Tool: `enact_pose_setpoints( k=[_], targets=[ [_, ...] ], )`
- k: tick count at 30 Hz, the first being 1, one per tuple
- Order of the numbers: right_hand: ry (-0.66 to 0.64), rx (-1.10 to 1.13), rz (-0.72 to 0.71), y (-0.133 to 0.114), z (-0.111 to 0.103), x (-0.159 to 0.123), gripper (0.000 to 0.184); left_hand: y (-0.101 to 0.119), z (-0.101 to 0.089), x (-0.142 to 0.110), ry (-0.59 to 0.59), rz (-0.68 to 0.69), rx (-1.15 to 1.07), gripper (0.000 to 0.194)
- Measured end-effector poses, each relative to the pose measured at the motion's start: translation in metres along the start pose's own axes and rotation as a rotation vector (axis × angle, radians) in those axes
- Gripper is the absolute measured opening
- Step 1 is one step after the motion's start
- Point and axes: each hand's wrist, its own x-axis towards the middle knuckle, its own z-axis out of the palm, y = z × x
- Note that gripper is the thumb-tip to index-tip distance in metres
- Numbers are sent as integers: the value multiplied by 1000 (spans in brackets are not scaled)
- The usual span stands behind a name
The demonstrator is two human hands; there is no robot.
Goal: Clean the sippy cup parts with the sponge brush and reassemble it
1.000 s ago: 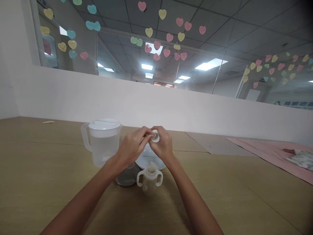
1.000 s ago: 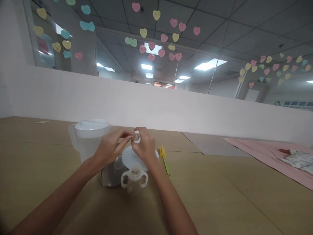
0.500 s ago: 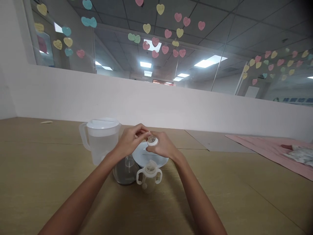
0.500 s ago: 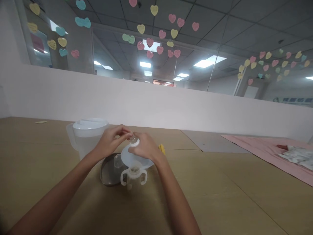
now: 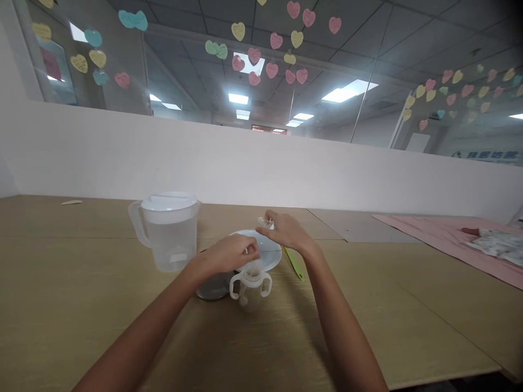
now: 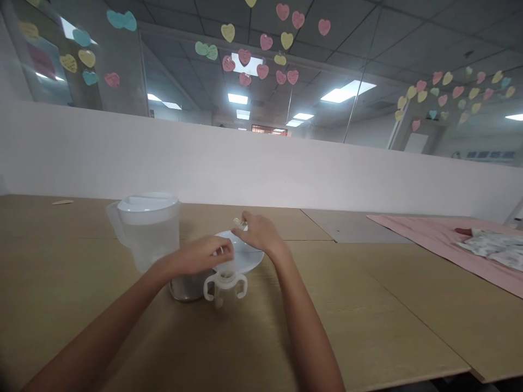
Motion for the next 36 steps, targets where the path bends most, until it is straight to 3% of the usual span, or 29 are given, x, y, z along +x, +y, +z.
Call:
enact_pose_setpoints(
  k=[4, 8, 19, 29, 36],
  targets=[
    [57, -5, -66, 1, -7, -2, 27, 1, 9, 3, -98, 22, -26, 23],
    [87, 36, -88, -1, -14, -7, 23, -2, 1, -1, -137, -13, -109, 23],
    [-129, 131, -196, -10, -33, -23, 16, -18, 1, 4, -172, 5, -166, 27],
    [-306, 188, -195, -8, -30, -26, 12, -18, 1, 5, -178, -4, -70, 26],
    [-422, 171, -190, -15, -25, -23, 15, -12, -4, 2, -262, -15, -68, 24]
  ],
)
